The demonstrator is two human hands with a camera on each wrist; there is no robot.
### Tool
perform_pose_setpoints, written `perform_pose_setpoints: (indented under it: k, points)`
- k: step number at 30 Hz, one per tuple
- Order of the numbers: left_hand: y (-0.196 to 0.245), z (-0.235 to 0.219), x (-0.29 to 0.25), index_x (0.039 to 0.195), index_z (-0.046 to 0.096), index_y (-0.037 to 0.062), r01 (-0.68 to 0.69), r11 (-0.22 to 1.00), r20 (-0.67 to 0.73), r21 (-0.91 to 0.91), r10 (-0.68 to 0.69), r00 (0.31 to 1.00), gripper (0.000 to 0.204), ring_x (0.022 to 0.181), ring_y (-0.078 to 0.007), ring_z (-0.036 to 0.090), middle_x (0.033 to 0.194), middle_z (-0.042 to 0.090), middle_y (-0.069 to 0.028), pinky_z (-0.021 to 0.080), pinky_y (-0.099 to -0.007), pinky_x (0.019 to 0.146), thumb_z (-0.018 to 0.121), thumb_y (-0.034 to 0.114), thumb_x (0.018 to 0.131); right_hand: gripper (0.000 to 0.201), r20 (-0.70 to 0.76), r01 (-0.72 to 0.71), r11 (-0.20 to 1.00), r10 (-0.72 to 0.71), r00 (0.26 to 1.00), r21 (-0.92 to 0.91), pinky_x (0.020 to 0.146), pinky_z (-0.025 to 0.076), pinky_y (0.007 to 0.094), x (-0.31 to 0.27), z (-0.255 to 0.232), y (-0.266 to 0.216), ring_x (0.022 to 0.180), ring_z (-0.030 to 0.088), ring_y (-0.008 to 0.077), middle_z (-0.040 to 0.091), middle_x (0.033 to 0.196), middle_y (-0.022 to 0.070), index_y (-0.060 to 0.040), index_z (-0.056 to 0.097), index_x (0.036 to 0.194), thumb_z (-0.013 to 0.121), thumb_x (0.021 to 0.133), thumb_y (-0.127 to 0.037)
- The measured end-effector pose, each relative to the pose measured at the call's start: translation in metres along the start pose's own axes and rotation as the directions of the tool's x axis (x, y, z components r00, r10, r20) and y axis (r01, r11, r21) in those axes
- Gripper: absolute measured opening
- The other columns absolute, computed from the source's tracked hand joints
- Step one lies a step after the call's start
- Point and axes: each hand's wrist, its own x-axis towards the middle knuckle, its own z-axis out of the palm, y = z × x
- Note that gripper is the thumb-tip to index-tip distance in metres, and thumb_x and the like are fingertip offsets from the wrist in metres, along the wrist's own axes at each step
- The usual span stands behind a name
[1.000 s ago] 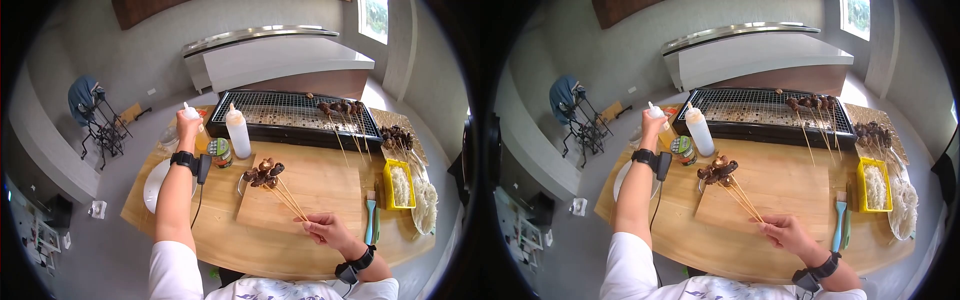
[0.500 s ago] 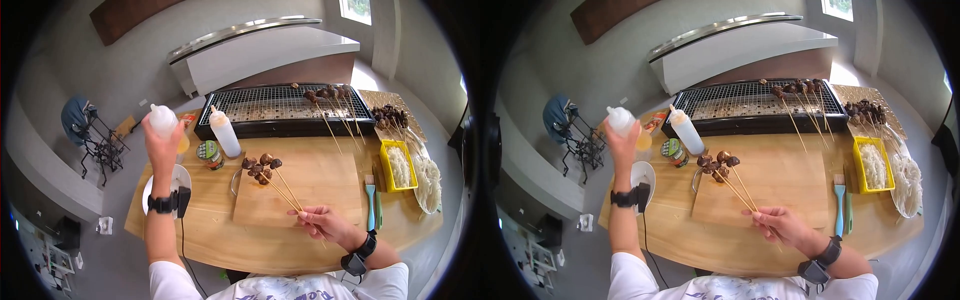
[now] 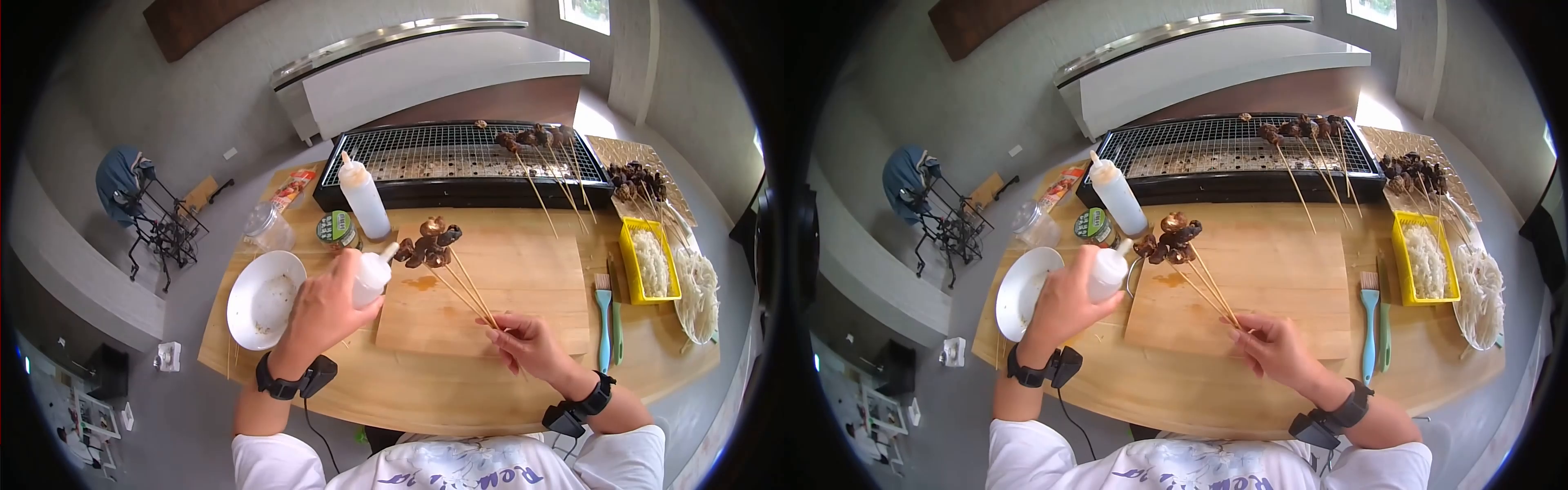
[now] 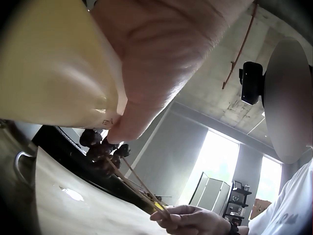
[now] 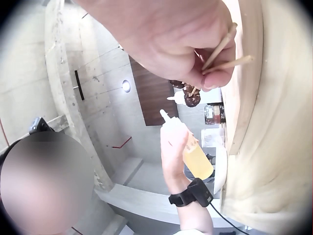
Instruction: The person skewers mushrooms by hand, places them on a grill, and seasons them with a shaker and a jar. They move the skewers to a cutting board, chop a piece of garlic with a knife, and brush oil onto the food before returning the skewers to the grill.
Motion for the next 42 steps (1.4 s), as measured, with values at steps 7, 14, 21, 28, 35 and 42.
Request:
perform_pose_setpoints:
  k: [7, 14, 21, 28, 35, 42]
  points:
    - [0.016, -0.004, 0.002, 0.102, 0.043, 0.0036, -0.083, 0.994, -0.084, 0.067, 0.088, 0.993, 0.045, 0.077, -0.0337, 0.06, 0.091, 0.057, -0.0154, 0.049, -0.0415, 0.064, 0.069, 0.021, 0.07, 0.019, -0.038, 0.387, 0.489, -0.657, 0.753, -0.782, 0.05, 0.045, 0.0316, 0.004, -0.007, 0.002, 0.058, 0.055, 0.0247, 0.052, 0.075, 0.0084, -0.0055, 0.061, 0.099, 0.059, 0.08, -0.004]
    - [0.018, -0.001, 0.011, 0.106, 0.045, 0.0041, -0.203, 0.977, -0.046, 0.071, 0.207, 0.977, 0.049, 0.08, -0.0343, 0.059, 0.09, 0.059, -0.0154, 0.047, -0.0417, 0.066, 0.071, 0.021, 0.068, 0.026, -0.037, 0.196, 0.278, -0.657, 0.753, -0.94, 0.051, 0.045, 0.0342, 0.001, -0.013, 0.003, 0.062, 0.056, 0.0266, 0.051, 0.084, 0.0074, -0.0079, 0.058, 0.105, 0.058, 0.079, -0.003]
    - [0.015, -0.024, 0.016, 0.106, 0.044, 0.0069, -0.013, 0.993, -0.185, -0.117, -0.009, 0.983, 0.049, 0.081, -0.0318, 0.062, 0.094, 0.059, -0.0166, 0.049, -0.0379, 0.07, 0.072, 0.018, 0.067, 0.019, 0.028, 0.415, 0.409, -0.685, 0.728, -0.813, 0.048, 0.043, 0.0286, 0.007, -0.021, -0.002, 0.056, 0.054, 0.0197, 0.051, 0.077, 0.0073, -0.0047, 0.061, 0.099, 0.057, 0.081, -0.004]
    - [-0.062, -0.079, 0.056, 0.107, 0.044, 0.006, -0.132, 0.888, -0.582, -0.44, -0.17, 0.796, 0.043, 0.079, -0.0137, 0.058, 0.09, 0.058, -0.0057, 0.048, -0.0284, 0.07, 0.07, 0.011, 0.073, 0.025, -0.092, 0.097, 0.995, -0.095, 0.991, 0.008, 0.036, 0.031, 0.0191, 0.004, -0.022, -0.027, 0.04, 0.041, 0.0042, 0.046, 0.054, -0.0021, -0.0001, 0.06, 0.108, 0.056, 0.089, -0.015]
    - [-0.159, -0.024, 0.101, 0.107, 0.044, 0.0056, -0.073, 0.882, -0.595, -0.466, -0.252, 0.763, 0.047, 0.082, -0.0155, 0.057, 0.093, 0.058, -0.0069, 0.048, -0.0297, 0.074, 0.073, 0.012, 0.071, 0.026, -0.15, 0.166, 0.982, -0.178, 0.972, -0.091, 0.035, 0.031, 0.019, 0.043, -0.031, -0.067, 0.037, 0.041, 0.0053, 0.047, 0.05, -0.0017, -0.0001, 0.06, 0.109, 0.055, 0.088, -0.016]
    - [-0.192, 0.025, 0.109, 0.108, 0.044, 0.0067, 0.11, 0.876, -0.56, -0.47, -0.392, 0.73, 0.052, 0.085, -0.0216, 0.06, 0.095, 0.06, -0.0107, 0.047, -0.0335, 0.074, 0.076, 0.013, 0.067, 0.018, -0.301, 0.11, 0.812, -0.333, 0.894, -0.573, 0.044, 0.042, 0.0297, 0.144, -0.047, -0.089, 0.044, 0.053, 0.0174, 0.054, 0.054, 0.0076, 0.0001, 0.063, 0.092, 0.058, 0.082, -0.013]
